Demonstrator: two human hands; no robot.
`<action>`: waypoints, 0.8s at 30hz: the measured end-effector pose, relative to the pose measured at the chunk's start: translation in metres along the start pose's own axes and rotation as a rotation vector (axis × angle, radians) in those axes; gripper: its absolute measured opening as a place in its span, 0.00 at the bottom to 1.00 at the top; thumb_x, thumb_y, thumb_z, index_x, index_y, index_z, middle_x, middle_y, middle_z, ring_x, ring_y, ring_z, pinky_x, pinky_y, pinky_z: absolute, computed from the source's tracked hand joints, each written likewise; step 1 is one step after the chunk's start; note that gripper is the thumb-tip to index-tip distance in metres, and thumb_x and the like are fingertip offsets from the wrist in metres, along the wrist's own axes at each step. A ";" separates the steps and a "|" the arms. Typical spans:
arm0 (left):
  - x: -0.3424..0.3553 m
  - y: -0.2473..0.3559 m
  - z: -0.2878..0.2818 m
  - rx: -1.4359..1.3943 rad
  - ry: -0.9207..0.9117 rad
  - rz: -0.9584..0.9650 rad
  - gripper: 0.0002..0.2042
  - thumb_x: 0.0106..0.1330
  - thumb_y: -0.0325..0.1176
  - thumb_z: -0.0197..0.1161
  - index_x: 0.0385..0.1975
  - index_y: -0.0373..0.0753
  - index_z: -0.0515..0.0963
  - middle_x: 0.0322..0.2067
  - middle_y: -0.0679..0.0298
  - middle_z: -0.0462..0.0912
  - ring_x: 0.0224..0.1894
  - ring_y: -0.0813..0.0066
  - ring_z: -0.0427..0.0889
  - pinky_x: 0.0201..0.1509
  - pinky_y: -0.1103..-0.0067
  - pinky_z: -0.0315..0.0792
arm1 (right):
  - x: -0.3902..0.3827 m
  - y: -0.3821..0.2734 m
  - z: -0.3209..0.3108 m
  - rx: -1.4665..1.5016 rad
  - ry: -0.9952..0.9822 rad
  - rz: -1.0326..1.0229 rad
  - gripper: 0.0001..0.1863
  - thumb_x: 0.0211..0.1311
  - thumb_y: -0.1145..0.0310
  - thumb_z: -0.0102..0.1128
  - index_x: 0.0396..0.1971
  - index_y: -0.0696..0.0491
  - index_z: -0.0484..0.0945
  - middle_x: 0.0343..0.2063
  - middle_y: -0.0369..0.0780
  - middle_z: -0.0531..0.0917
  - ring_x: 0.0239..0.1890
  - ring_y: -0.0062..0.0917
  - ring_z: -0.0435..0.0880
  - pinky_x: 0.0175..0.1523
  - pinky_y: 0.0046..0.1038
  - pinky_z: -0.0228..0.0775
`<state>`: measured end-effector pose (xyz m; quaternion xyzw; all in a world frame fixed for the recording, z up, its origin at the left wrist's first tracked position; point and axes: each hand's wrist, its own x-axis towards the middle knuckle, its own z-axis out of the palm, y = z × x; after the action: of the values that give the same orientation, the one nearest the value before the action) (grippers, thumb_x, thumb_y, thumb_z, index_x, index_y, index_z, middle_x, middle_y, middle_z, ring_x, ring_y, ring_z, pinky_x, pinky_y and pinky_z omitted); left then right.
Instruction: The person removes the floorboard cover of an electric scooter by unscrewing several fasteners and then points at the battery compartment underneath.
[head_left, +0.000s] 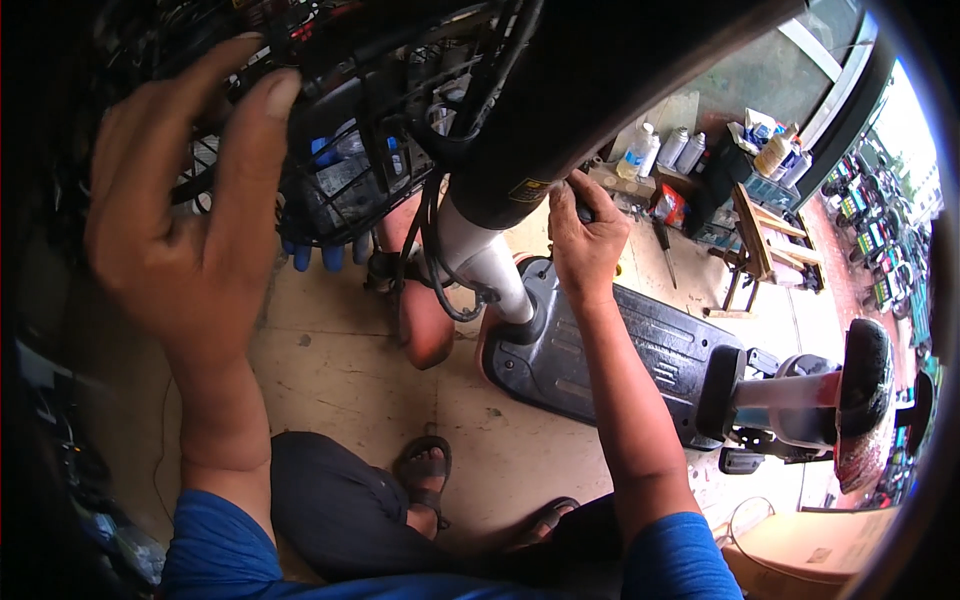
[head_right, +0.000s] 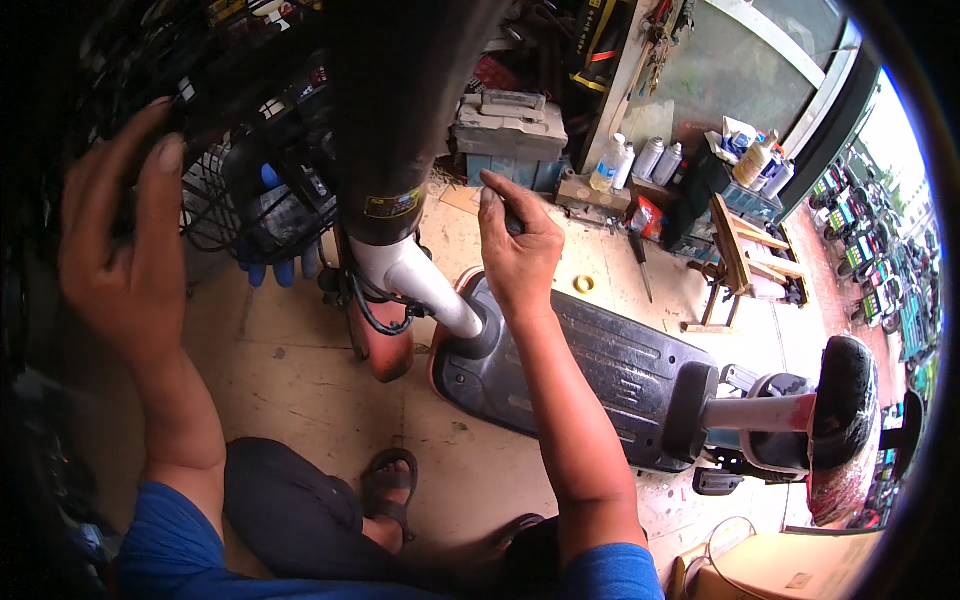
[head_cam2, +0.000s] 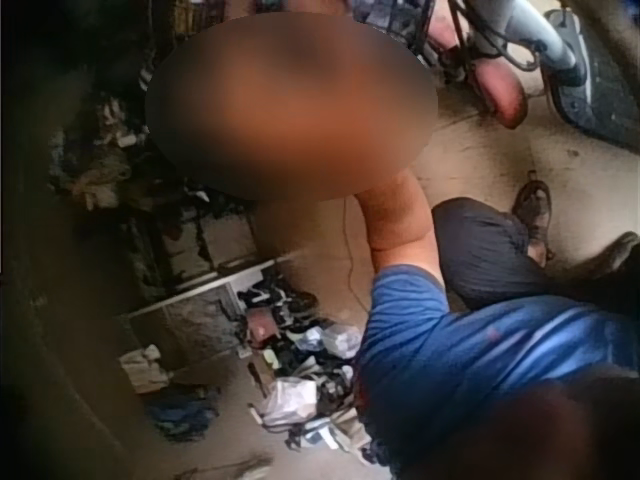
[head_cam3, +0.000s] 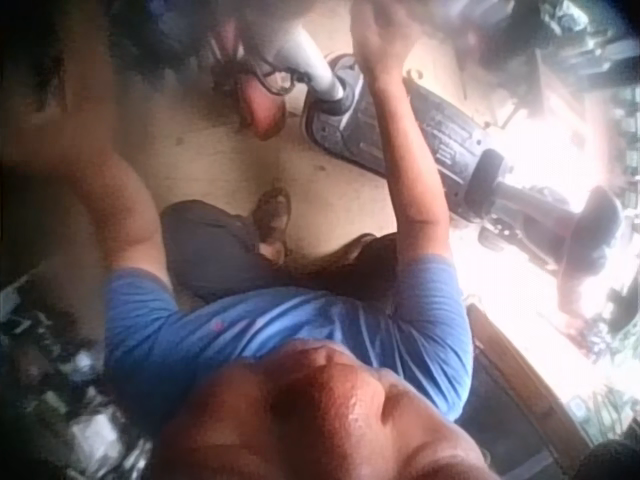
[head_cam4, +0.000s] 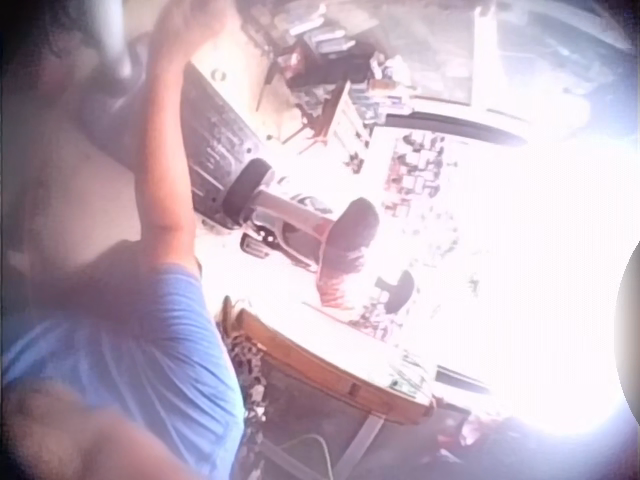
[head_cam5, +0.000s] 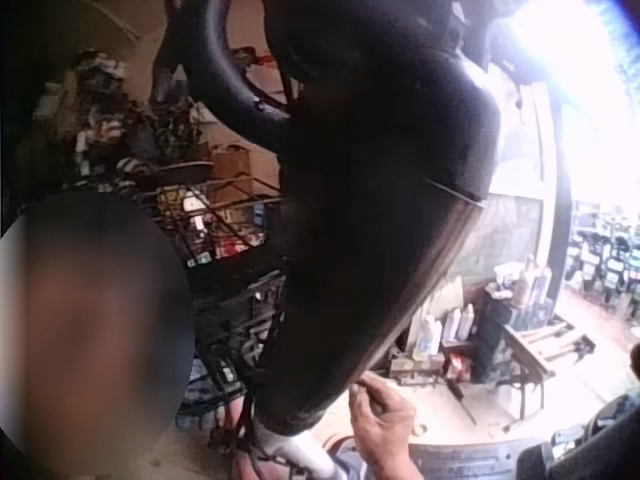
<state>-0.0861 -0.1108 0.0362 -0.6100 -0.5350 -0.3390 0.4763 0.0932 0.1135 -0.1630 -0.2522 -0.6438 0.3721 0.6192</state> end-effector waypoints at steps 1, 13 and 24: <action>0.001 0.003 -0.003 0.065 -0.002 0.061 0.09 0.74 0.28 0.66 0.49 0.34 0.86 0.44 0.58 0.88 0.42 0.75 0.87 0.43 0.82 0.79 | 0.000 0.000 0.000 -0.001 0.015 0.007 0.10 0.70 0.72 0.66 0.46 0.59 0.88 0.34 0.39 0.89 0.35 0.16 0.83 0.44 0.20 0.76; -0.054 0.137 0.056 -0.905 -0.460 -0.260 0.25 0.65 0.20 0.63 0.64 0.28 0.70 0.58 0.48 0.77 0.60 0.52 0.80 0.64 0.62 0.76 | 0.011 -0.037 -0.035 -0.685 -0.150 -0.211 0.23 0.70 0.48 0.63 0.40 0.56 0.88 0.32 0.46 0.87 0.38 0.43 0.86 0.44 0.39 0.78; -0.093 0.193 0.186 -1.065 -0.422 -0.605 0.33 0.62 0.18 0.59 0.69 0.32 0.57 0.62 0.42 0.72 0.66 0.48 0.74 0.70 0.65 0.68 | 0.036 -0.033 -0.081 -0.339 -0.500 0.403 0.24 0.81 0.53 0.44 0.45 0.58 0.83 0.37 0.56 0.87 0.45 0.50 0.87 0.50 0.44 0.76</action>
<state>0.0663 0.0386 -0.1509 -0.6387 -0.5240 -0.5499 -0.1232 0.1735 0.1352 -0.1186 -0.3741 -0.7653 0.4249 0.3063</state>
